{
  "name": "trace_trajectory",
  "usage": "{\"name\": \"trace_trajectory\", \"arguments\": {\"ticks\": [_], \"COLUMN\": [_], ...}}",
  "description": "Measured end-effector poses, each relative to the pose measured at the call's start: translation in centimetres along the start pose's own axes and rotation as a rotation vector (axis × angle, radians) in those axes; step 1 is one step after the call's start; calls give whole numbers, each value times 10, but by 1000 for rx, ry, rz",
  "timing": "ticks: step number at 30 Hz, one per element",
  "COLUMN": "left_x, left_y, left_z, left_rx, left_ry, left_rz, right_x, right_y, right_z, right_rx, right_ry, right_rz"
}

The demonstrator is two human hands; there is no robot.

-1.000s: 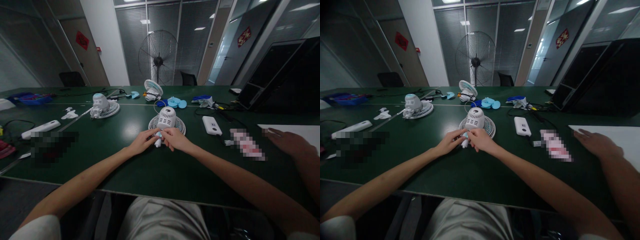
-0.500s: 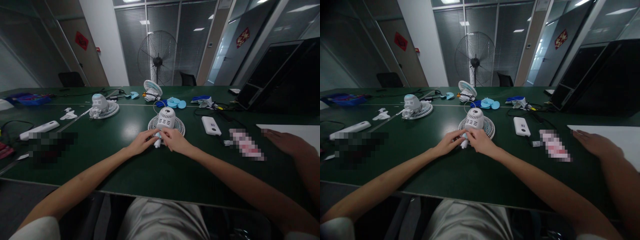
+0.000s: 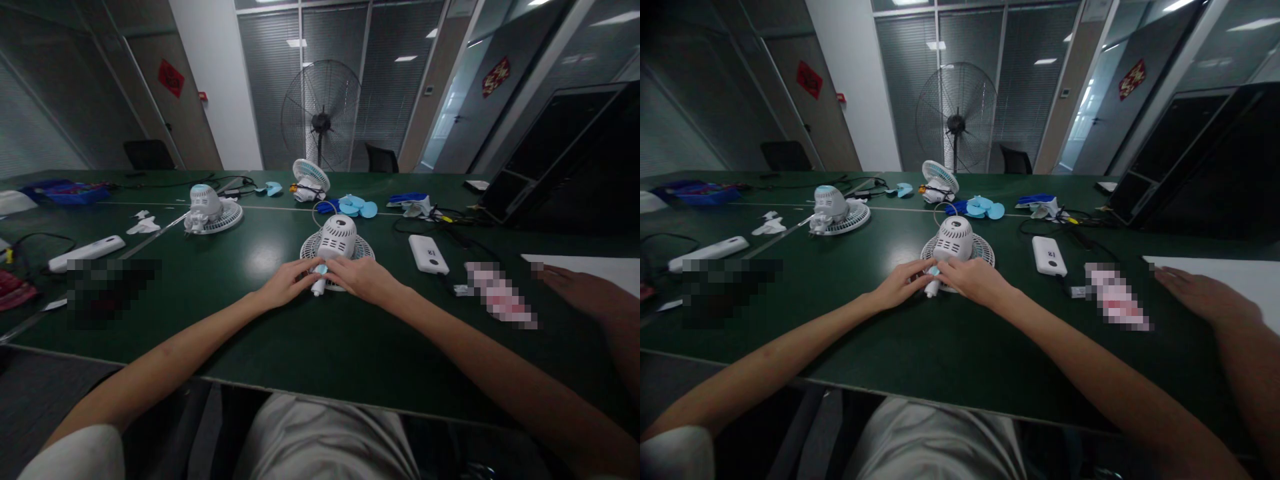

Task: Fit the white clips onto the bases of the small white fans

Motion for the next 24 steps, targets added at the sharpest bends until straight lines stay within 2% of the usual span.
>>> {"name": "trace_trajectory", "arguments": {"ticks": [3, 5, 7, 9, 12, 15, 17, 20, 22, 24], "left_x": [3, 4, 3, 2, 1, 2, 3, 5, 5, 4], "left_y": [1, 2, 2, 1, -1, -1, -1, 0, 1, 1], "left_z": [1, 1, 1, 1, 0, 0, 0, 0, 0, 1], "left_rx": [3, -2, -8, -8, 8, 17, 14, 5, 4, 5], "left_ry": [3, 10, 14, 13, 6, 1, 7, 19, 20, 21], "left_rz": [-1, -1, -1, 1, 3, -11, -16, -13, -9, -8], "right_x": [4, 7, 12, 15, 17, 14, 10, 5, 6, 6], "right_y": [8, 17, 23, 19, 5, -1, -2, -1, 3, 8], "right_z": [-5, -6, -5, -4, -2, -1, -1, -3, -5, -7], "right_rx": [-49, 3, 66, 32, -63, -7, 31, 32, 1, -30], "right_ry": [187, 389, 502, 474, 303, 100, 15, -1, 37, 154], "right_rz": [-321, -646, -830, -721, -224, 78, 136, 140, 48, -187]}}
Point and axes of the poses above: each hand's wrist, its own z-axis away from the middle knuckle, its own y-axis out of the palm, x = y × z, the point moved 3 cm from there along -z, towards the middle knuckle, and after that the axes turned 3 degrees about -y, right-handed, at the moved point
